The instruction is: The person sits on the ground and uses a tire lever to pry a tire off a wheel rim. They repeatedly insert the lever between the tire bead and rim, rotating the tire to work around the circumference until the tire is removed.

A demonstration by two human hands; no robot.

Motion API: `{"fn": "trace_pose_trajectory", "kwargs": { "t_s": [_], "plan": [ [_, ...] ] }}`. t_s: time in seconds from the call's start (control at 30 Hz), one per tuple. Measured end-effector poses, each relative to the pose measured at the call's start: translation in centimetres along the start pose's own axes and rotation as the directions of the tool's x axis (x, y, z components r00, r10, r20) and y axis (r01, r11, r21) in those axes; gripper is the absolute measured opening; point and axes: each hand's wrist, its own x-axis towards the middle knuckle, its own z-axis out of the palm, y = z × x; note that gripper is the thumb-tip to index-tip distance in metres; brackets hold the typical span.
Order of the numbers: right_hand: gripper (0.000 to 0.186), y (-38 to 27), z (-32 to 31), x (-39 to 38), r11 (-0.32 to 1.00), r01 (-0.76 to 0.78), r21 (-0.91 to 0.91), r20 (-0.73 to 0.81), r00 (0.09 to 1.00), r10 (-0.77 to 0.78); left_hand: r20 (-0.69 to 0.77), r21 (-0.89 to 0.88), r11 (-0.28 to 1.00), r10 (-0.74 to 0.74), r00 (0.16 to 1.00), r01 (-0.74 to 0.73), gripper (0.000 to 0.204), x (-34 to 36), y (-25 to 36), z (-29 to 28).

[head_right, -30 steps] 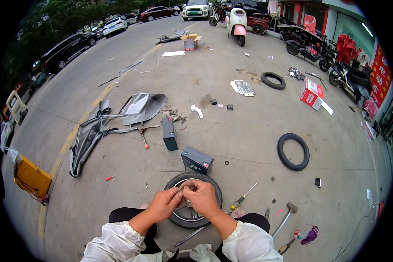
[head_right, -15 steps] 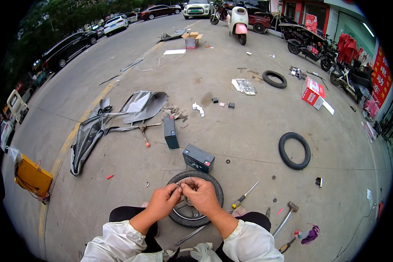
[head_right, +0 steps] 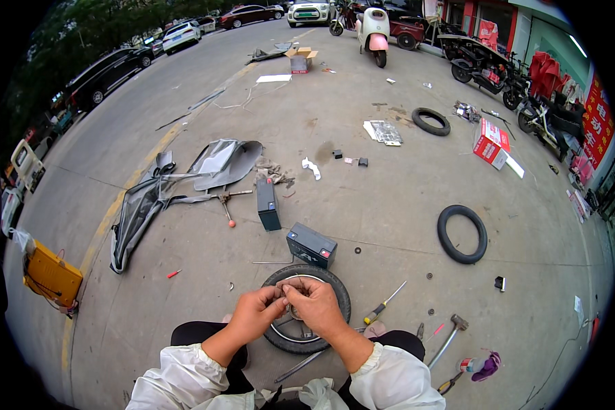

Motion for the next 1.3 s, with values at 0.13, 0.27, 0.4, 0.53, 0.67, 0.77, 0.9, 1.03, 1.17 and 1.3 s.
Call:
{"fn": "trace_pose_trajectory", "kwargs": {
  "t_s": [0.13, 0.27, 0.4, 0.53, 0.67, 0.77, 0.9, 1.03, 1.17, 1.3],
  "plan": [
    [0.017, -0.2, 0.3, -0.1, 1.0, 0.002, -0.029, 0.008, 1.0, -0.002, -0.038, 0.052, 0.999, 0.018, 0.999, -0.016, 0.019, -0.1, -1.2, 0.4],
    [0.016, -0.2, 0.4, -0.2, 0.998, 0.029, -0.051, 0.007, 1.0, -0.029, -0.056, 0.044, 0.998, -0.033, 0.998, 0.036, 0.02, -0.1, -0.9, 0.5],
    [0.018, -0.1, 0.2, -0.1, 0.995, 0.007, -0.1, 0.014, 1.0, -0.006, -0.056, 0.06, 0.998, -0.021, 0.998, 0.025, 0.02, -0.2, -1.1, 0.5],
    [0.019, 0.1, 0.2, -0.1, 0.993, 0.018, -0.113, 0.022, 1.0, -0.016, -0.032, 0.062, 0.998, -0.018, 0.999, 0.02, 0.022, -0.3, -1.0, 0.3],
    [0.02, 0.5, 0.0, 0.1, 0.99, 0.034, -0.136, 0.025, 0.999, -0.03, -0.018, 0.065, 0.998, -0.014, 1.0, 0.015, 0.023, -0.3, -1.1, 0.4],
    [0.019, 1.1, 0.0, 0.4, 0.993, 0.071, -0.093, 0.023, 0.997, -0.069, -0.004, 0.092, 0.996, 0.022, 1.0, -0.021, 0.023, -0.2, -1.3, 0.4],
    [0.014, 0.2, 0.4, 0.0, 0.997, 0.073, -0.02, 0.018, 0.997, -0.073, 0.091, -0.152, 0.984, -0.076, 0.993, 0.089, 0.022, -0.2, -1.0, 0.2],
    [0.012, -0.6, 0.7, -0.4, 0.998, 0.069, 0.012, 0.044, 0.997, -0.07, 0.231, -0.531, 0.809, -0.149, 0.962, 0.252, 0.023, 0.1, -1.8, 0.2],
    [0.011, -0.2, 1.2, -0.5, 0.993, 0.08, 0.092, 0.032, 0.996, -0.083, 0.271, -0.644, 0.689, -0.201, 0.941, 0.332, 0.025, 0.2, -1.0, 0.4],
    [0.011, -0.2, 1.3, -0.6, 0.987, 0.066, 0.144, 0.064, 0.995, -0.075, 0.376, -0.743, 0.531, -0.171, 0.911, 0.407, 0.027, 0.2, -0.7, 0.1]
  ]
}}
